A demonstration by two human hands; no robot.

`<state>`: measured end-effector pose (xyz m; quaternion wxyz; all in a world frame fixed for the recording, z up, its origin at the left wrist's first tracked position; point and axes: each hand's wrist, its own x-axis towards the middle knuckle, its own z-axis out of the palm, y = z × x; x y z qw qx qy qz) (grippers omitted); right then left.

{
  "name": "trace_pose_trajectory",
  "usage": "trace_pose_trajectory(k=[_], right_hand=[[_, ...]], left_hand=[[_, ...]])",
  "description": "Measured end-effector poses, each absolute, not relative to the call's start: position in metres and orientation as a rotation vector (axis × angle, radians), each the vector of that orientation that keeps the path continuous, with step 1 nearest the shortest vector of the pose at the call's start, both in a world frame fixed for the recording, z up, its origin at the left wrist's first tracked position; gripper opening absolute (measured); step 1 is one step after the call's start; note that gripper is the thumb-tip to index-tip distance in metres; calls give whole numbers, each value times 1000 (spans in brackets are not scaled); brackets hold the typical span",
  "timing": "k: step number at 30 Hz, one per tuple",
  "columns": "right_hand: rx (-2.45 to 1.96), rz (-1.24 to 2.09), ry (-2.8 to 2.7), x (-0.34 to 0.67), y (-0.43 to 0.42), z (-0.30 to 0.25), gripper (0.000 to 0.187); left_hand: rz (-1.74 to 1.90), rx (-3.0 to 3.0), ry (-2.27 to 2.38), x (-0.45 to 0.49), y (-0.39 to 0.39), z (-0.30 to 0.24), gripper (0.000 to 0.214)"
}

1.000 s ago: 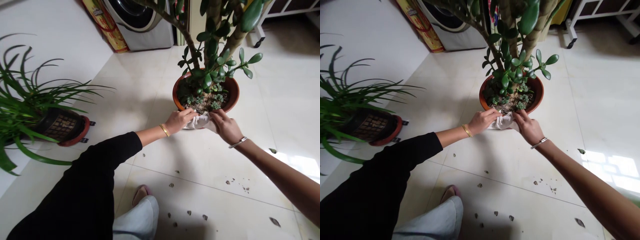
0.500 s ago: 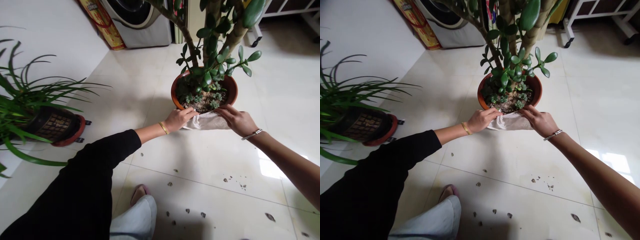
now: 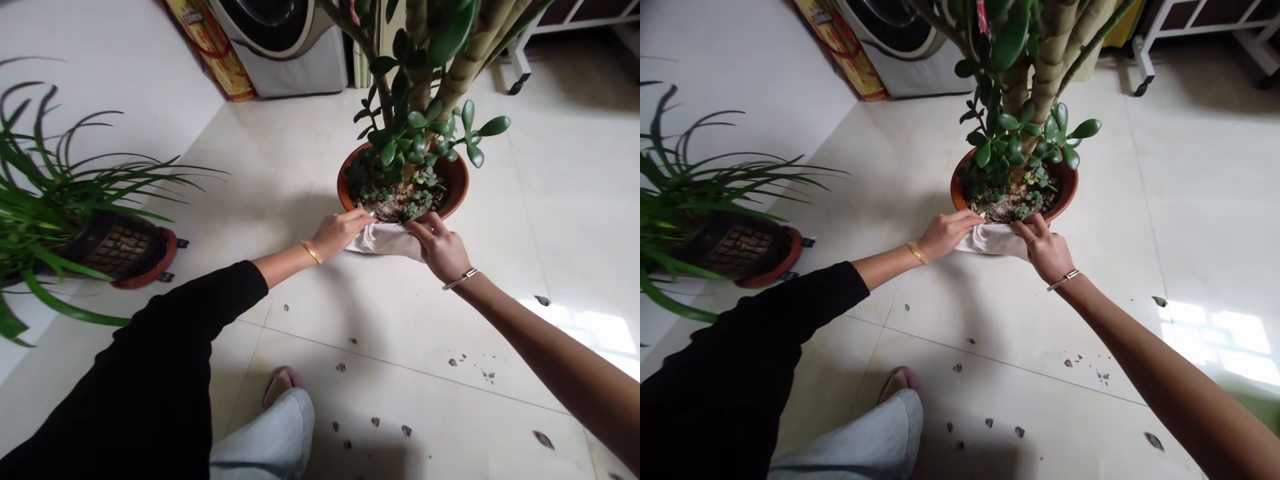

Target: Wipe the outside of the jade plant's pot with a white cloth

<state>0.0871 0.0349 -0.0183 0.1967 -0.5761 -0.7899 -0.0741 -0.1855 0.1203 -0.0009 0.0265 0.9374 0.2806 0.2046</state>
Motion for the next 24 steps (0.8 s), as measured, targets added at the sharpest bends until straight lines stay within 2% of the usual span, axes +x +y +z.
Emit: trace_pose_trajectory(k=[9,18,24], right_hand=[[-1650,-220,-2171,53,36,-18,37],[-1482,-435,-2367,144,46,-13,48],[-1466,-206,-2236,88,36,-16,37]], left_hand=[[669,2870,1010,-138,95,-1,25],[511,3044,957,-156,100,4,39],[564,2982,1057,-145,92,-1,33]])
